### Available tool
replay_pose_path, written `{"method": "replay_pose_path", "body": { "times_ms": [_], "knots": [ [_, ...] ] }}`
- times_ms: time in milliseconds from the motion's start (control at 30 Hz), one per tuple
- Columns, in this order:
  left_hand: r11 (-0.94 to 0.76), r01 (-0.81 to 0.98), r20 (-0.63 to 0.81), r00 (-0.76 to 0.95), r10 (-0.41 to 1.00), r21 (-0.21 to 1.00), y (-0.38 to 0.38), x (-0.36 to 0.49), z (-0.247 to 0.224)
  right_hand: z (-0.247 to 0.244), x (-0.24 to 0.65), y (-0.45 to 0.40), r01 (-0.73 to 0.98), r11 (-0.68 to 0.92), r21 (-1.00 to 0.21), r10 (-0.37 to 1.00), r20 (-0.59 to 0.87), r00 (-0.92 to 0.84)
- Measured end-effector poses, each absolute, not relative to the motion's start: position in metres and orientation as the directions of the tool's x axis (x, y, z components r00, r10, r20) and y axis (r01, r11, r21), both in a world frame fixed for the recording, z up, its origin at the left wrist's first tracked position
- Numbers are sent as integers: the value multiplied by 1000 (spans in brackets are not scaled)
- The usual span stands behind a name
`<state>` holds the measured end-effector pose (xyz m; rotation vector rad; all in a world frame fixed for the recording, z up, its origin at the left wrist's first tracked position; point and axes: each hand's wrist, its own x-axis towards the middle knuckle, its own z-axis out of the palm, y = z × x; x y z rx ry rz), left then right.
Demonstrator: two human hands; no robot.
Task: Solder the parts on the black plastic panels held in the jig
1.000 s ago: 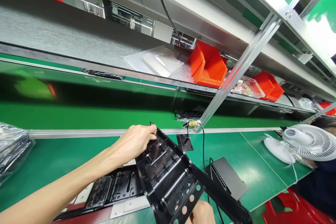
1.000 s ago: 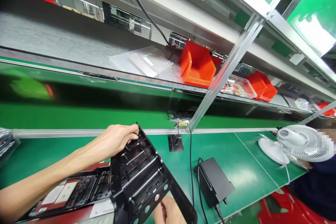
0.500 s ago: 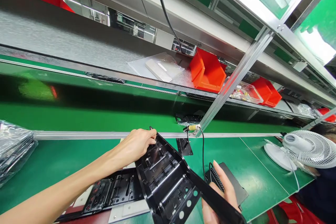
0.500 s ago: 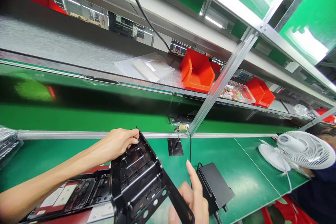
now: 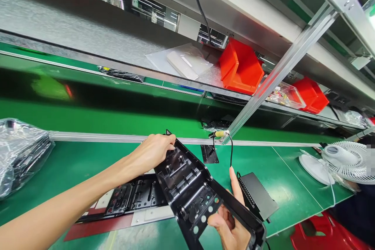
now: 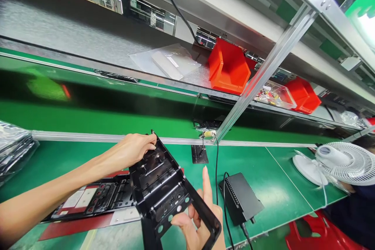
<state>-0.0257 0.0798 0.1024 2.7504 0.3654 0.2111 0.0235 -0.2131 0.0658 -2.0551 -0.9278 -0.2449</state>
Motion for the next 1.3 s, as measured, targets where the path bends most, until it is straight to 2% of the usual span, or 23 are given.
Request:
{"method": "replay_pose_path", "body": {
  "times_ms": [100,333,533,733,967,1133,1300],
  "knots": [
    [-906,229,89,957,277,356,79,-24,102,72,22,-214,635,-250,-731,560,426,711],
    [-911,218,81,962,261,350,80,-22,101,64,21,-216,506,-297,-810,449,349,823],
    [-896,259,36,956,291,361,79,-20,99,61,25,-221,380,-270,-884,482,217,849],
    [-892,277,6,954,299,358,79,-20,100,69,24,-221,361,-282,-889,493,189,849],
    [-893,280,-7,955,297,353,79,-19,100,70,24,-218,466,-249,-849,513,292,807],
    [-892,288,-13,953,302,349,79,-19,99,73,24,-218,457,-275,-846,533,262,805],
    [-895,283,-11,955,298,345,79,-19,98,69,25,-219,472,-245,-847,526,293,799]
  ]
}}
